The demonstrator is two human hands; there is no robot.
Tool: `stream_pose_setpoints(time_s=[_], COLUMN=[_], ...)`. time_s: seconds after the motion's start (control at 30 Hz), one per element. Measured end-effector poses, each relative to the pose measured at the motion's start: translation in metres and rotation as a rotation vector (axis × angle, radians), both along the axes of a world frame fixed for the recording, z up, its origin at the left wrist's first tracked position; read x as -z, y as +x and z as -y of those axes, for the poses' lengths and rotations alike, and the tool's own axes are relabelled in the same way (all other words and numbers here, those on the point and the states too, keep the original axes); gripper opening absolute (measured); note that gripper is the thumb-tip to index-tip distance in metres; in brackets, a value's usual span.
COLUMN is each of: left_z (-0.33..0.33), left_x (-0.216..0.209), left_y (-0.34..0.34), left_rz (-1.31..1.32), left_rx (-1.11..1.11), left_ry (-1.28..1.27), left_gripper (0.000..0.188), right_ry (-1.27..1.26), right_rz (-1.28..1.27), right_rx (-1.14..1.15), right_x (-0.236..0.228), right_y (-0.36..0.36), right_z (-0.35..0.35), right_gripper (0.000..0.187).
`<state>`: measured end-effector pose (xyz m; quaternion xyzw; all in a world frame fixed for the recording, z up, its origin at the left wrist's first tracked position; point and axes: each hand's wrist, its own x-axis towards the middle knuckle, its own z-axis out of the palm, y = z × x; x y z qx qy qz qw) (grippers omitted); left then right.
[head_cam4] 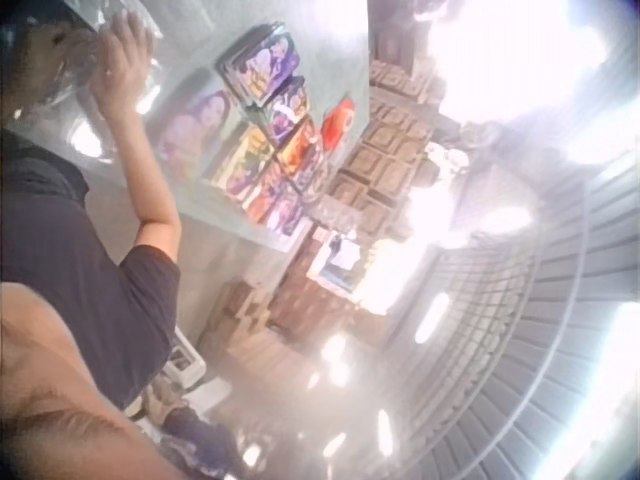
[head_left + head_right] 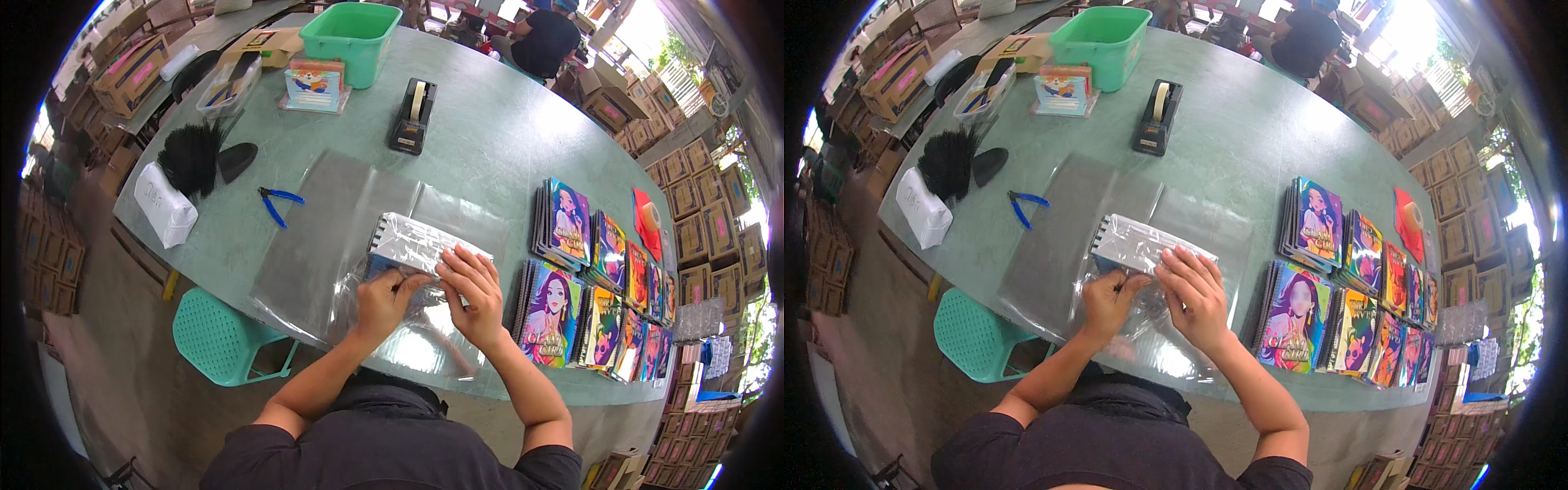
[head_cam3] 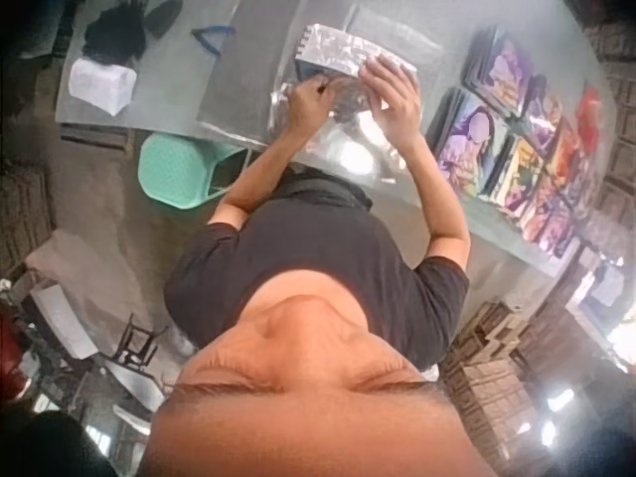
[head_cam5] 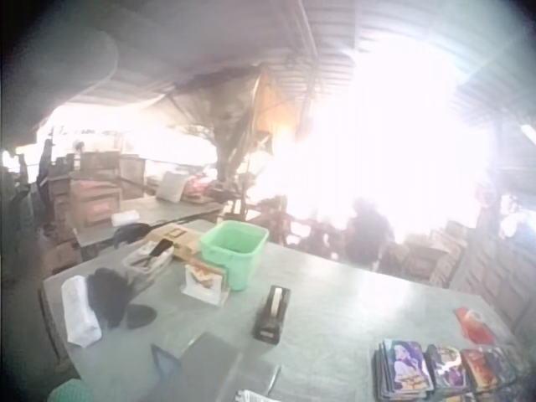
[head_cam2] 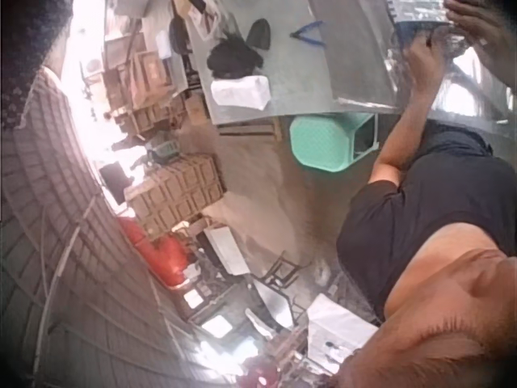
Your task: The person places a notebook onto a plastic sheet, folds the sheet around the notebook, and secures it with adhesive tape from a dispenser.
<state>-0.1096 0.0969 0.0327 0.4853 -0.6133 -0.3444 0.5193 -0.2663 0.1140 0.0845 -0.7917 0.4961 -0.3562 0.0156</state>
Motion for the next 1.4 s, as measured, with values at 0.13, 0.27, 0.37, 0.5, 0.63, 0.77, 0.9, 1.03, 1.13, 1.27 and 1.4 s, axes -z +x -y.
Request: stream_pose_setpoints(time_s=[0.13,0.27,0.37,0.5,0.63,0.77,0.9,1.03,1.13,1.27,1.4], left_z=[-0.014,-0.052,-0.063,0.001,0.033,0.057,0.072,0.082,0.075,0.025,0.043], left_x=[0.03,0.009,0.065,0.168,0.015,-0.017,-0.054,-0.079,-0.121,-0.127,-0.094], left_y=[0.008,-0.04,-0.097,-0.064,0.032,0.047,0.04,0.035,0.058,0.084,0.04], left_rz=[0.202,0.168,-0.692,-0.844,0.213,-0.258,-0.259,-0.341,-0.358,0.366,0.793], left_rx=[0.165,0.781,1.016,0.862,0.556,0.709,0.647,0.56,0.33,0.792,0.775], left_ry=[0.192,0.522,0.998,0.622,0.594,0.187,0.074,0.288,-0.014,-0.507,-0.984], left_gripper=[0.021,0.024,0.031,0.034,0.044,0.07,0.035,0.058,0.05,0.035,0.05], right_ry=[0.109,0.32,0.474,0.453,0.447,0.439,0.275,0.379,0.138,0.211,0.129], right_rz=[0.077,-0.232,-0.229,0.221,0.247,0.982,0.925,0.956,1.213,0.849,0.579], right_rx=[-0.041,0.037,0.052,0.034,0.051,0.095,0.006,0.13,-0.249,-0.034,0.133], right_x=[-0.026,-0.047,-0.056,-0.086,-0.02,0.015,0.006,-0.046,-0.068,-0.03,0.065], right_y=[-0.007,0.047,0.058,0.002,-0.064,-0.02,-0.009,-0.012,-0.04,-0.077,-0.043], right_z=[0.007,0.047,0.05,0.02,-0.01,0.006,0.014,0.009,-0.007,-0.037,-0.05], right_gripper=[0.027,0.059,0.077,0.081,0.088,0.08,0.038,0.038,0.036,0.053,0.062])
